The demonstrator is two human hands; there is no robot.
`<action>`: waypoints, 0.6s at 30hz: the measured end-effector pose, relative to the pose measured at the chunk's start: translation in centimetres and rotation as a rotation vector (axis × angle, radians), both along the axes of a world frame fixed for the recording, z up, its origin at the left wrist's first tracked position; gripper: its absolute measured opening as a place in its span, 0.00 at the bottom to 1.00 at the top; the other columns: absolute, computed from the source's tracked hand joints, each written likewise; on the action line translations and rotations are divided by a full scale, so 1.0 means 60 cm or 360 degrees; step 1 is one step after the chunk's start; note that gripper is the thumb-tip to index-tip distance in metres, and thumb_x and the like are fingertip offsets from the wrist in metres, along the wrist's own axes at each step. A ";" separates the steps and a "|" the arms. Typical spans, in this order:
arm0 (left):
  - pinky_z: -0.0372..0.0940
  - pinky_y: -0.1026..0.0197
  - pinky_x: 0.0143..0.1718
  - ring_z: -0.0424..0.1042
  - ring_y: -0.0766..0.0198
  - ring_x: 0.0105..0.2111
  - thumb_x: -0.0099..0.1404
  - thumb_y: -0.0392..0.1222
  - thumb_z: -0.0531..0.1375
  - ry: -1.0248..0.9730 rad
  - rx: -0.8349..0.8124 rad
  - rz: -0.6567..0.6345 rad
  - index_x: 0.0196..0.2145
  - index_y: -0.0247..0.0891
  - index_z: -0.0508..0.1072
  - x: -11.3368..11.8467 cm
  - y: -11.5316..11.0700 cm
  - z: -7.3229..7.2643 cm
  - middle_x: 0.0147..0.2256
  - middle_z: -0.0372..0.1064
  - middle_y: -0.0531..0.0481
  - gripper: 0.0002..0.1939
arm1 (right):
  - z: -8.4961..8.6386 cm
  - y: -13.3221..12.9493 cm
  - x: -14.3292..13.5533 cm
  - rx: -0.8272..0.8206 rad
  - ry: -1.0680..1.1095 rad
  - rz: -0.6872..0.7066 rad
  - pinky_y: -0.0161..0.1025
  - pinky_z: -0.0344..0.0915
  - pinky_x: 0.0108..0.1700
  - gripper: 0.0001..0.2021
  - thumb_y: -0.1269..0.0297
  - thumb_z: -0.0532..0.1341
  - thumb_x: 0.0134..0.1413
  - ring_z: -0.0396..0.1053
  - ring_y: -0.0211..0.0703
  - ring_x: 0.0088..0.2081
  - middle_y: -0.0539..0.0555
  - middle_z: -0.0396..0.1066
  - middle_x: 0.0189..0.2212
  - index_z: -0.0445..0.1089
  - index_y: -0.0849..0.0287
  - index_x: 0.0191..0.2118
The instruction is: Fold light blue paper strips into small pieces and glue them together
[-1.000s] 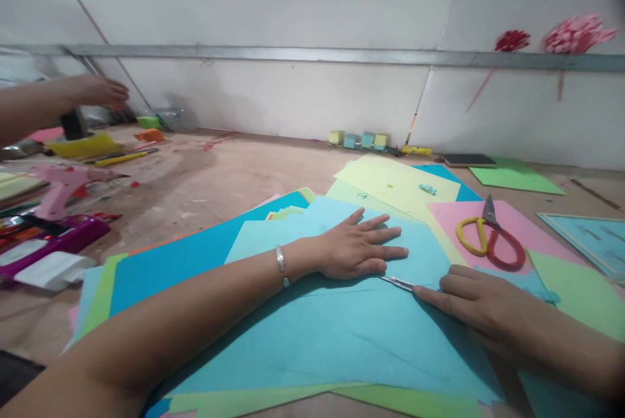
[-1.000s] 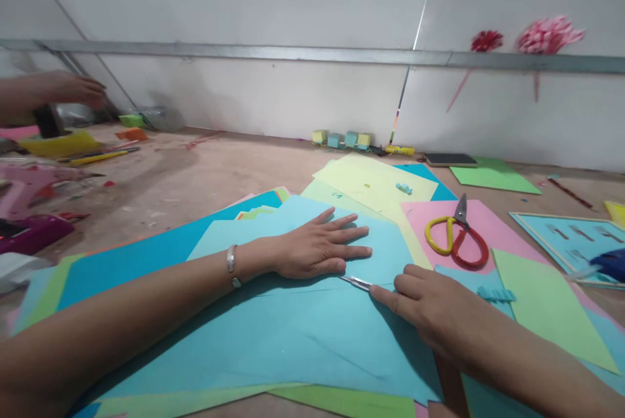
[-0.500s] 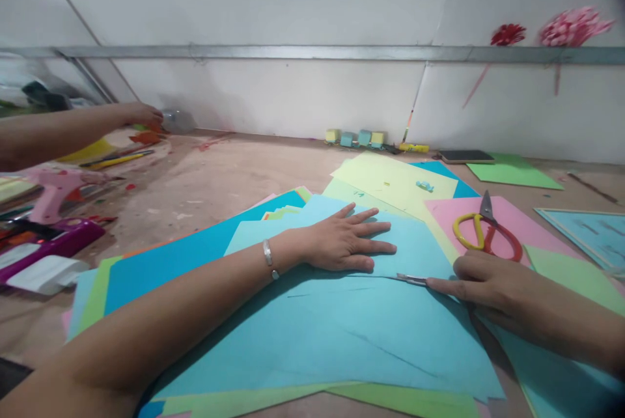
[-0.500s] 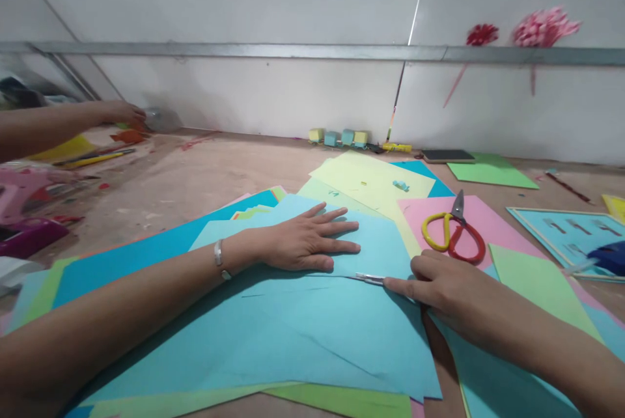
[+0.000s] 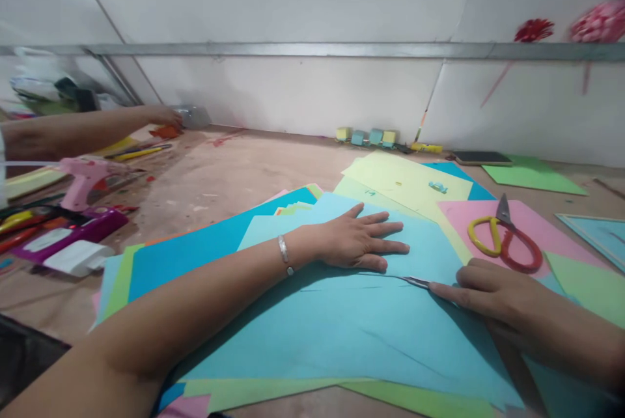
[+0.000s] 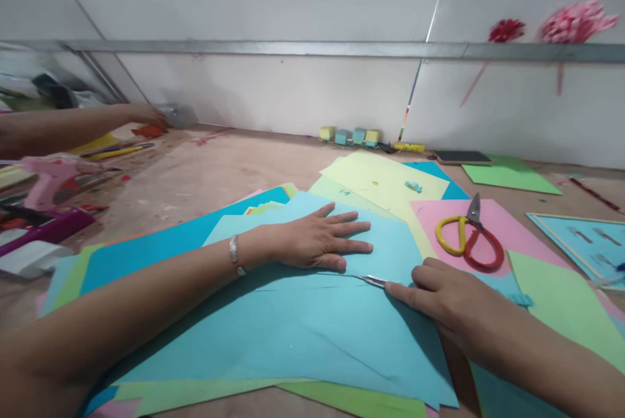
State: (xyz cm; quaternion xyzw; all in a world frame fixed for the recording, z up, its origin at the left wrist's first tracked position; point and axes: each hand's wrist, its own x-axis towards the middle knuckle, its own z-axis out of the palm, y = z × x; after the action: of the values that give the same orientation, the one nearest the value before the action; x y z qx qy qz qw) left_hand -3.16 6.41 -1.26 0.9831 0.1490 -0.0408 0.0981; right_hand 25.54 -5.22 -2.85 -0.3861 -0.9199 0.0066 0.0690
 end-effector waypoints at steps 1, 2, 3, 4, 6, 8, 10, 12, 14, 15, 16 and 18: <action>0.33 0.33 0.66 0.37 0.47 0.70 0.73 0.58 0.45 0.0000 0.0000 -0.0001 0.67 0.51 0.54 0.000 0.000 0.000 0.70 0.39 0.49 0.29 | 0.003 -0.003 -0.003 -0.0024 -0.0010 0.0042 0.32 0.62 0.29 0.27 0.76 0.52 0.60 0.64 0.38 0.27 0.53 0.66 0.28 0.65 0.46 0.61; 0.33 0.33 0.66 0.37 0.47 0.70 0.73 0.58 0.45 0.0000 -0.0001 -0.0004 0.67 0.51 0.54 0.000 0.000 -0.001 0.70 0.38 0.50 0.29 | 0.004 -0.006 -0.004 -0.0039 -0.0001 0.0080 0.32 0.62 0.28 0.27 0.76 0.51 0.60 0.64 0.38 0.27 0.53 0.66 0.28 0.65 0.48 0.62; 0.33 0.33 0.66 0.37 0.47 0.70 0.73 0.59 0.45 0.0006 0.0000 -0.0005 0.67 0.51 0.54 0.001 0.000 -0.001 0.70 0.38 0.50 0.29 | 0.004 -0.009 -0.005 -0.0048 0.0018 0.0097 0.32 0.62 0.28 0.27 0.76 0.51 0.60 0.64 0.39 0.27 0.53 0.66 0.28 0.65 0.48 0.62; 0.33 0.33 0.66 0.37 0.47 0.70 0.73 0.59 0.45 0.0016 -0.0001 -0.0003 0.67 0.52 0.54 0.001 0.000 -0.001 0.70 0.38 0.50 0.29 | 0.003 -0.012 -0.005 -0.0051 0.0043 0.0085 0.32 0.62 0.29 0.28 0.77 0.50 0.59 0.64 0.39 0.27 0.53 0.66 0.28 0.65 0.48 0.61; 0.33 0.32 0.65 0.37 0.47 0.70 0.73 0.59 0.45 0.0043 -0.0005 0.0000 0.67 0.52 0.53 0.001 0.001 0.000 0.71 0.37 0.49 0.29 | 0.000 -0.017 -0.004 -0.0057 0.0083 0.0050 0.32 0.63 0.31 0.29 0.79 0.50 0.58 0.64 0.39 0.29 0.53 0.67 0.29 0.65 0.47 0.61; 0.34 0.31 0.65 0.36 0.47 0.70 0.73 0.59 0.44 0.0065 -0.0014 0.0001 0.68 0.51 0.52 0.001 0.001 0.000 0.71 0.36 0.49 0.29 | -0.004 -0.019 -0.003 -0.0102 0.0079 0.0046 0.33 0.63 0.32 0.31 0.80 0.49 0.56 0.65 0.40 0.30 0.53 0.67 0.30 0.64 0.48 0.62; 0.34 0.31 0.65 0.35 0.48 0.70 0.73 0.59 0.43 0.0068 -0.0021 -0.0001 0.68 0.51 0.51 0.001 0.001 0.000 0.71 0.35 0.50 0.29 | -0.005 -0.017 -0.005 -0.0136 0.0060 0.0071 0.33 0.63 0.32 0.33 0.81 0.50 0.55 0.65 0.40 0.30 0.53 0.67 0.30 0.60 0.47 0.64; 0.34 0.32 0.65 0.35 0.49 0.70 0.73 0.58 0.44 0.0061 -0.0020 0.0005 0.68 0.52 0.51 0.001 0.002 -0.001 0.71 0.35 0.50 0.29 | -0.003 -0.015 -0.008 -0.0138 0.0035 0.0074 0.34 0.63 0.32 0.36 0.82 0.50 0.54 0.64 0.40 0.31 0.52 0.66 0.30 0.57 0.45 0.66; 0.34 0.33 0.65 0.35 0.49 0.70 0.73 0.58 0.44 0.0045 -0.0018 0.0007 0.68 0.52 0.52 0.001 0.003 -0.002 0.71 0.36 0.50 0.29 | -0.001 -0.012 -0.012 -0.0103 0.0024 0.0081 0.34 0.62 0.31 0.38 0.83 0.48 0.53 0.64 0.40 0.30 0.51 0.66 0.29 0.55 0.45 0.66; 0.34 0.33 0.65 0.36 0.48 0.70 0.73 0.58 0.44 0.0037 -0.0018 0.0002 0.67 0.52 0.52 0.000 0.002 -0.002 0.71 0.36 0.50 0.29 | 0.000 -0.012 -0.013 -0.0084 0.0015 0.0089 0.34 0.62 0.31 0.38 0.84 0.48 0.52 0.64 0.40 0.29 0.51 0.65 0.29 0.55 0.45 0.67; 0.35 0.32 0.65 0.37 0.47 0.70 0.73 0.58 0.45 0.0025 -0.0012 -0.0003 0.67 0.51 0.53 -0.001 0.001 -0.001 0.71 0.37 0.49 0.29 | 0.002 -0.012 -0.015 -0.0071 -0.0002 0.0098 0.34 0.62 0.31 0.39 0.84 0.48 0.51 0.64 0.41 0.29 0.51 0.65 0.29 0.54 0.46 0.67; 0.36 0.32 0.64 0.38 0.46 0.70 0.73 0.57 0.45 -0.0003 0.0003 -0.0004 0.67 0.49 0.54 -0.004 -0.005 0.000 0.70 0.39 0.48 0.28 | 0.006 -0.013 -0.017 -0.0078 -0.0067 0.0103 0.34 0.63 0.31 0.39 0.85 0.49 0.51 0.64 0.41 0.29 0.51 0.65 0.29 0.54 0.48 0.67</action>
State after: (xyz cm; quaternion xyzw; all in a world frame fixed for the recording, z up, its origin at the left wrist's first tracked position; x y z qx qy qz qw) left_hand -3.37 6.11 -1.24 0.9834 0.1477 -0.0398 0.0972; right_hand 24.52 -6.01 -2.51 -0.3577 -0.9327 0.0233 0.0400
